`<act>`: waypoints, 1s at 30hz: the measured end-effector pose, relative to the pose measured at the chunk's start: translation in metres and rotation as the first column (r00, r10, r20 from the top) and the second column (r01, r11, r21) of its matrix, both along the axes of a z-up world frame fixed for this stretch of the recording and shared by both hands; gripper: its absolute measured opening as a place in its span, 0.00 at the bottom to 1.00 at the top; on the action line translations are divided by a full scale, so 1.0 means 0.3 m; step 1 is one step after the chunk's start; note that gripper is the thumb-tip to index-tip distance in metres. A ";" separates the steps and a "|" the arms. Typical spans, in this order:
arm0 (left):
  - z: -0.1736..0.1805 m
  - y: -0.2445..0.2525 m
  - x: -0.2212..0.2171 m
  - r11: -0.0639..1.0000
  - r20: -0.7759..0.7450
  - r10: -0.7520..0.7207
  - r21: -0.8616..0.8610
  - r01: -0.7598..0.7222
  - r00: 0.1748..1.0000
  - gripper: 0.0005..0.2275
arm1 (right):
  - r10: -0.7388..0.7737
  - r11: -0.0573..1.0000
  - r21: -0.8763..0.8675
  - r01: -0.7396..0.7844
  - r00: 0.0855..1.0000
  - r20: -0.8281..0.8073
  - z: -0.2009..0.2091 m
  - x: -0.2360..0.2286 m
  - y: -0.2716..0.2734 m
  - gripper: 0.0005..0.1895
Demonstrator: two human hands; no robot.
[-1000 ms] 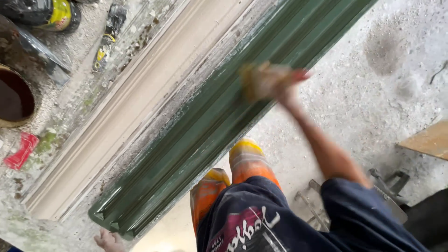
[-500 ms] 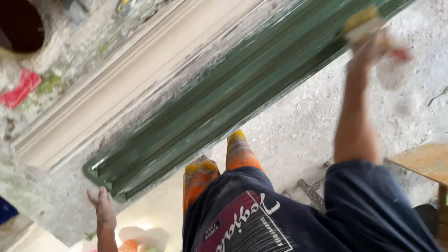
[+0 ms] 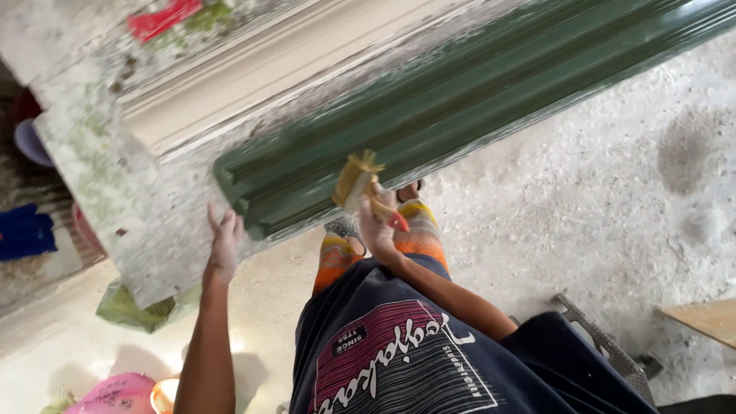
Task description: The person paints a long green moulding piece with a brush, repeatedly dipping the brush into a container of dark liquid and applying it along the length of the moulding. The person repositions the moulding on a workbench to reach different sections and continues brushing until the end of the clip.
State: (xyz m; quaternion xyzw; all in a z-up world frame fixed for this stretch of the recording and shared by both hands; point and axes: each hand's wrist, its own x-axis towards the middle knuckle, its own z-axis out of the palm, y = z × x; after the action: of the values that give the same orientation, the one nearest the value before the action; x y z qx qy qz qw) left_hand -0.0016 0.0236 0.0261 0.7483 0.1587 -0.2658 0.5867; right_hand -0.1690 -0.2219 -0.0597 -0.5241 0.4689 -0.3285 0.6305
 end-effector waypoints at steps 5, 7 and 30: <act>-0.141 0.104 -0.001 0.966 0.039 0.023 -0.260 -0.012 0.999 0.38 | 0.505 0.814 -0.263 -0.518 0.854 -0.122 0.064 0.110 0.309 0.16; -0.173 0.139 -0.003 0.948 0.041 0.056 -0.316 -0.040 0.998 0.37 | 0.601 0.681 -0.431 -0.593 0.788 -0.134 0.011 0.203 0.382 0.14; -0.211 0.088 0.012 0.953 0.030 0.029 -0.302 -0.018 0.999 0.45 | 0.542 -0.227 0.191 -0.955 -0.287 -0.790 0.235 0.483 0.090 0.26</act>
State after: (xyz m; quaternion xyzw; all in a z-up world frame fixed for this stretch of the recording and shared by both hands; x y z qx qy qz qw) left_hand 0.0021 0.0499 -0.0372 0.6525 0.1152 -0.2672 0.6997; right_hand -0.0242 -0.1949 0.0109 -0.9122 -0.0172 0.3276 0.2454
